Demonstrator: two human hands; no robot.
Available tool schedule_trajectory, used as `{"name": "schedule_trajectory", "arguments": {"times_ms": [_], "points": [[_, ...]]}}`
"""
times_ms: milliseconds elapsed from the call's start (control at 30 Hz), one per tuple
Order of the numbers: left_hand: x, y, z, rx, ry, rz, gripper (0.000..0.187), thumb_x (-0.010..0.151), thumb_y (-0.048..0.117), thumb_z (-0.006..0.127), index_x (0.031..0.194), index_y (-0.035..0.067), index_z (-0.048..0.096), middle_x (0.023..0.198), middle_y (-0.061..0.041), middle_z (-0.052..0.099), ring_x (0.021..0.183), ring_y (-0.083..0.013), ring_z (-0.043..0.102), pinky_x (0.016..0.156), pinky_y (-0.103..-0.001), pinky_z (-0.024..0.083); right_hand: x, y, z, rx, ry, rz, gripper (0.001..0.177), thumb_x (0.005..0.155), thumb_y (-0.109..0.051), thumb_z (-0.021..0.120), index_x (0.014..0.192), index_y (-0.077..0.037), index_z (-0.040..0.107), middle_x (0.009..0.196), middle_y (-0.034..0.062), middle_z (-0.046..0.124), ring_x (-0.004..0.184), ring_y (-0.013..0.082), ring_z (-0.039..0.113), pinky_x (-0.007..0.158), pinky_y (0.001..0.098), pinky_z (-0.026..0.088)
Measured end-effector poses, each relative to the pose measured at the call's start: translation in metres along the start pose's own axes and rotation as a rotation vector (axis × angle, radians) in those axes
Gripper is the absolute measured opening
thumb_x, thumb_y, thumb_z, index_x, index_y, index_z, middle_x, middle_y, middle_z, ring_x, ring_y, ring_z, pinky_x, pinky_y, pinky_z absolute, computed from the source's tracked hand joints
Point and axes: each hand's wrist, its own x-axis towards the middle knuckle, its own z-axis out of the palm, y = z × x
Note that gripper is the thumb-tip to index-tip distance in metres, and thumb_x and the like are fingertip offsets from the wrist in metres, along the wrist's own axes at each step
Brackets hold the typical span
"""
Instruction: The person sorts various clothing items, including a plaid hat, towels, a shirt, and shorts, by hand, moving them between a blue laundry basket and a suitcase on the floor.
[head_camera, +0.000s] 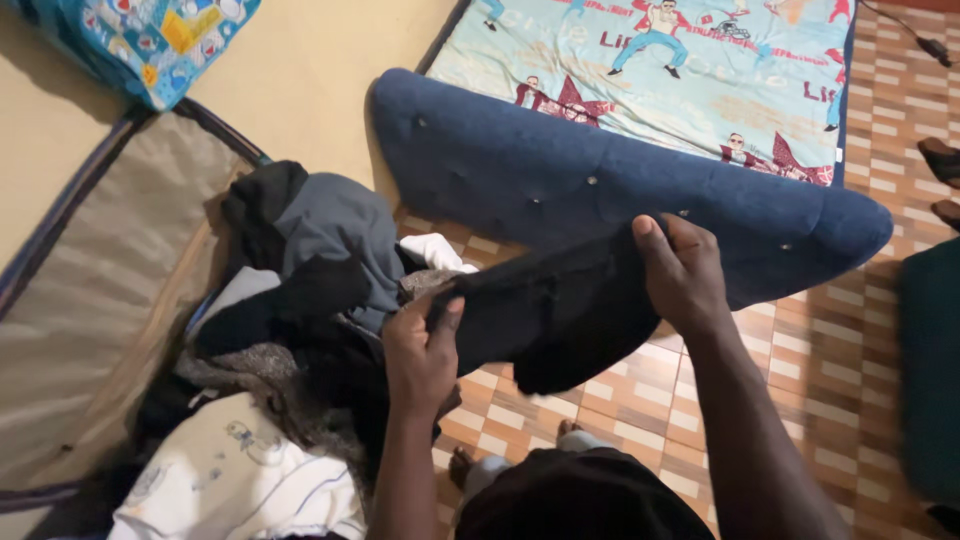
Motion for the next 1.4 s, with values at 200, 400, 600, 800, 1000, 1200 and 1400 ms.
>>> {"name": "schedule_trajectory", "arguments": {"times_ms": [200,400,600,800,1000,1200,1400], "points": [[-0.003,0.010,0.001,-0.101,-0.078,0.025,0.037,0.101,0.033,0.060,0.106,0.000,0.075,0.080,-0.006,0.074,0.070,-0.0172,0.067,0.068,-0.034,0.052,-0.011,-0.010,0.011,0.338,-0.105,0.295,0.039,0.105,-0.036,0.058,0.083,-0.003,0.064,0.069,-0.0048,0.053,0.061,0.0055,0.046,0.051,0.0266,0.037],[-0.016,0.001,0.016,-0.040,-0.131,-0.241,0.046,0.108,0.039,0.060,0.096,-0.006,0.061,0.076,-0.013,0.051,0.069,-0.0210,0.046,0.062,-0.037,0.039,-0.031,-0.042,0.035,0.714,-0.265,0.294,0.044,0.106,-0.041,0.056,0.109,0.001,0.069,0.077,-0.0021,0.064,0.063,0.0041,0.055,0.054,0.0216,0.045],[-0.034,0.030,0.039,-0.691,-0.134,-0.121,0.053,0.085,0.043,0.079,0.121,0.008,0.061,0.101,0.005,0.067,0.092,-0.0075,0.064,0.078,-0.025,0.054,-0.062,-0.049,0.039,0.678,-0.583,0.056,0.054,0.105,-0.042,0.058,0.135,0.002,0.068,0.090,0.0070,0.068,0.083,0.0117,0.061,0.074,0.0272,0.050],[-0.043,0.024,0.046,-0.739,-0.084,-0.254,0.051,0.089,0.043,0.082,0.115,0.000,0.071,0.103,-0.001,0.071,0.093,-0.0102,0.065,0.082,-0.029,0.053,-0.087,-0.031,0.080,0.719,-0.119,0.097,0.085,0.084,-0.037,0.087,0.147,0.004,0.046,0.114,0.0228,0.064,0.096,0.0298,0.061,0.085,0.0433,0.051],[-0.036,0.020,0.017,-0.920,0.033,-0.260,0.072,0.085,0.049,0.076,0.136,0.002,0.059,0.126,-0.005,0.067,0.114,-0.0180,0.065,0.097,-0.034,0.054,-0.099,-0.020,0.102,0.392,-0.384,-0.345,0.116,0.066,-0.029,0.096,0.154,-0.001,0.025,0.131,0.0273,0.055,0.120,0.0326,0.054,0.094,0.0505,0.047],[-0.017,0.009,-0.046,-1.282,0.258,-0.222,0.063,0.093,0.038,0.072,0.142,0.002,0.054,0.142,-0.011,0.060,0.129,-0.0290,0.059,0.115,-0.050,0.045,-0.120,0.069,0.121,0.203,-1.021,0.483,0.036,0.087,-0.013,0.071,0.121,-0.006,0.063,0.086,0.0174,0.071,0.066,0.0222,0.065,0.060,0.0379,0.054],[-0.021,-0.037,-0.062,-0.889,0.594,-0.182,0.064,0.092,0.036,0.075,0.144,0.007,0.051,0.144,-0.007,0.058,0.132,-0.0265,0.057,0.116,-0.047,0.045,-0.146,0.147,0.122,0.539,-1.135,0.768,0.037,0.084,-0.010,0.075,0.119,0.001,0.069,0.105,0.0182,0.077,0.082,0.0199,0.073,0.068,0.0312,0.061]]}}
